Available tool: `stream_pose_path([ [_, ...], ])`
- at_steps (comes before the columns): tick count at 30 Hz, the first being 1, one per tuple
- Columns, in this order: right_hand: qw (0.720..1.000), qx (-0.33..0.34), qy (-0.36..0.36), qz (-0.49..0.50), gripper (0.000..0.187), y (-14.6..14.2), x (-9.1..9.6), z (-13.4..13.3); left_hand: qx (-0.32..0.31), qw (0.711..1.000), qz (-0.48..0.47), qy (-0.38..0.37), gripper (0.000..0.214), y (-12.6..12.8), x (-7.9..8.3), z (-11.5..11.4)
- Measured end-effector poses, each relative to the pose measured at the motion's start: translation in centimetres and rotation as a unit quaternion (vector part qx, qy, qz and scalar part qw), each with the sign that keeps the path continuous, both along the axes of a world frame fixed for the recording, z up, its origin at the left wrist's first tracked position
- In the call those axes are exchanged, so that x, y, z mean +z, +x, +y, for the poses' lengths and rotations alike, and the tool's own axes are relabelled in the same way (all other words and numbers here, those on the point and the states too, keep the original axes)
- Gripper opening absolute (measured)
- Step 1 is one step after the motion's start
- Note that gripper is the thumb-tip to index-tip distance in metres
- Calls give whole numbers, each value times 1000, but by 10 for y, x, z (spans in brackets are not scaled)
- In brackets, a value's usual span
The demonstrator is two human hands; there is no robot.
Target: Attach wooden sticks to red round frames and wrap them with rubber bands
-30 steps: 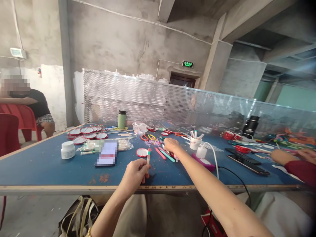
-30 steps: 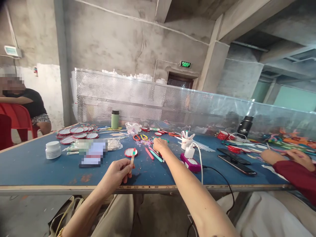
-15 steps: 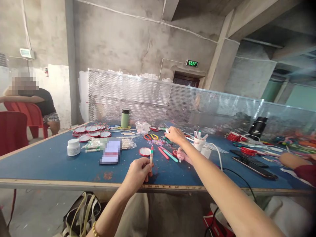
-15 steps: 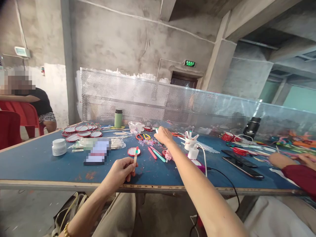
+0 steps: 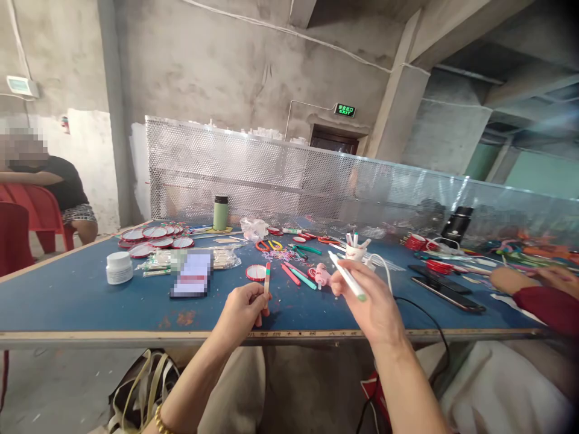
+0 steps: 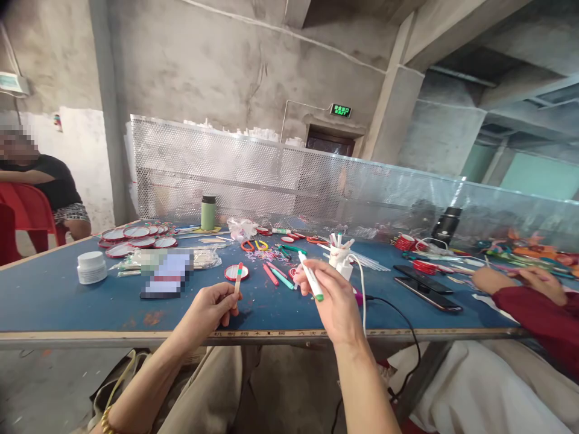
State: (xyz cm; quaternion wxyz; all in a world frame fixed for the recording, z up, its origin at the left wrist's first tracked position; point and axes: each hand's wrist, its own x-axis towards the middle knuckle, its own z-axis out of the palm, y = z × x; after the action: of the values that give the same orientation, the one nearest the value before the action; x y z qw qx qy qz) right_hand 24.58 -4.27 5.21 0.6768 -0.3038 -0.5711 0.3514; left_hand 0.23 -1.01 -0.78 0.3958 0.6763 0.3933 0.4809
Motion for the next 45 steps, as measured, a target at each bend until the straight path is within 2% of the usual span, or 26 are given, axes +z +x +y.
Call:
stream_pose_path([
  [2,998,4,26,65,20,2,-15,-9,2,1000,5,0,26,0,2,-1],
  [5,990,-25,50,131,24,-6,-32,-18,6,1000,11,-3,27,0,4,-3],
  [10,986,-24,44,159,16,-44,-46,-12,12,1000,19,-7,28,0,4,-4],
  [13,987,-30,18,157,23,-66,-53,-2,10,1000,10,-2,25,0,2,-2],
  [15,989,-47,5,143,18,-75,-60,3,6,1000,5,-2,25,1,1,-1],
  [19,996,-70,3,56,15,-79,-69,5,4,1000,-11,-12,27,2,2,0],
  [22,996,-84,13,-1,16,-77,-70,4,1,1000,-18,-14,26,2,4,-3],
  [26,996,-81,17,-22,17,-76,-67,5,-7,1000,-16,-18,23,1,3,-4],
  [31,995,-88,33,-28,20,-86,-54,5,-12,999,-31,-18,23,2,2,-2],
  [35,994,-58,69,-56,15,-97,-45,8,-20,999,-41,-14,26,2,3,-2],
  [45,982,-116,99,-109,13,-105,-59,20,-38,998,-55,-6,26,2,4,-3],
])
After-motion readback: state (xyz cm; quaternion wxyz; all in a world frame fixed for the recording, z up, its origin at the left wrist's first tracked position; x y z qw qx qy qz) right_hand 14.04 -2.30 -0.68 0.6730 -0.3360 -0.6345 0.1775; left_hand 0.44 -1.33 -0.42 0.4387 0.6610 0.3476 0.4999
